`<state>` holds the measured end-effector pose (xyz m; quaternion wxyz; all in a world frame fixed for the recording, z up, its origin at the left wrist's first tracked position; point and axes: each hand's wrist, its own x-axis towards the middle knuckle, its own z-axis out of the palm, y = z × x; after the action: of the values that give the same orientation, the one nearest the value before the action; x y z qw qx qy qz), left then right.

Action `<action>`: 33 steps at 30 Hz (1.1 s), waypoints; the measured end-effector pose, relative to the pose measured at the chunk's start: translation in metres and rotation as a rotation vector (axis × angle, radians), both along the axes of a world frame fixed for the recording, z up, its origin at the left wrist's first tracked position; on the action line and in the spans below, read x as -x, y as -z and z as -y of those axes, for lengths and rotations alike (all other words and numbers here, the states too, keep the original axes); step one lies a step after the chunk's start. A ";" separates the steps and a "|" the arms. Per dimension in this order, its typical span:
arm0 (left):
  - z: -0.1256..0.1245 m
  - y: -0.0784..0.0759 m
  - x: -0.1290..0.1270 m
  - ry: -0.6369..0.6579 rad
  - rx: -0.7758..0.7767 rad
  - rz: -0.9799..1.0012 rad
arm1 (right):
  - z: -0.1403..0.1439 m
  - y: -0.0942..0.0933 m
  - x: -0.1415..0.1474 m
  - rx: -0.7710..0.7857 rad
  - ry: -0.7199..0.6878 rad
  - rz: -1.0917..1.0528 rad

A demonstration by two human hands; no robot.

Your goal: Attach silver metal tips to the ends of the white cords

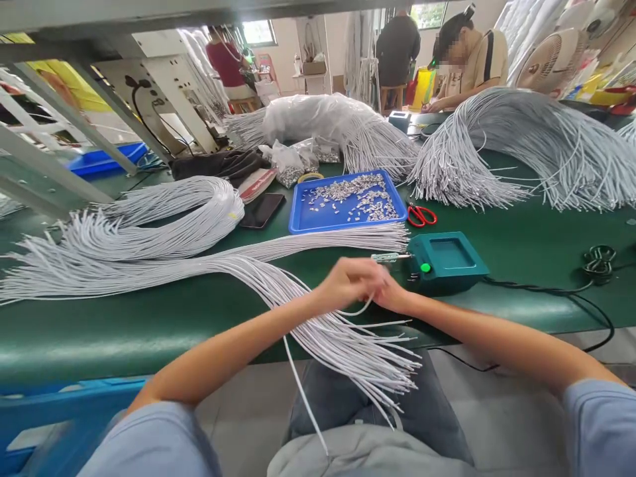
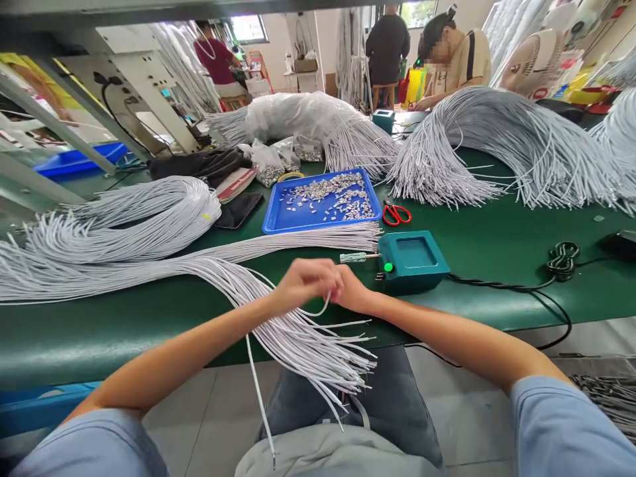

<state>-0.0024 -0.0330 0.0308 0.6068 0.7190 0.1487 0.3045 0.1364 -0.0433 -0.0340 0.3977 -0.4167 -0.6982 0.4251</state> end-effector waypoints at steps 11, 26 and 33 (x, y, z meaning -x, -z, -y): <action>-0.036 0.033 0.005 -0.267 0.539 0.105 | -0.006 -0.017 -0.017 -0.212 0.402 -0.318; -0.034 0.034 0.006 -0.148 0.485 0.066 | -0.001 -0.020 -0.020 -0.182 0.225 -0.221; -0.033 0.034 0.007 -0.181 0.491 0.033 | -0.001 -0.022 -0.016 -0.222 0.310 -0.247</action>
<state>-0.0097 0.0002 -0.0033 0.7358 0.5289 0.2720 0.3240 0.1519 -0.0427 -0.0118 0.5842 -0.4172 -0.6145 0.3272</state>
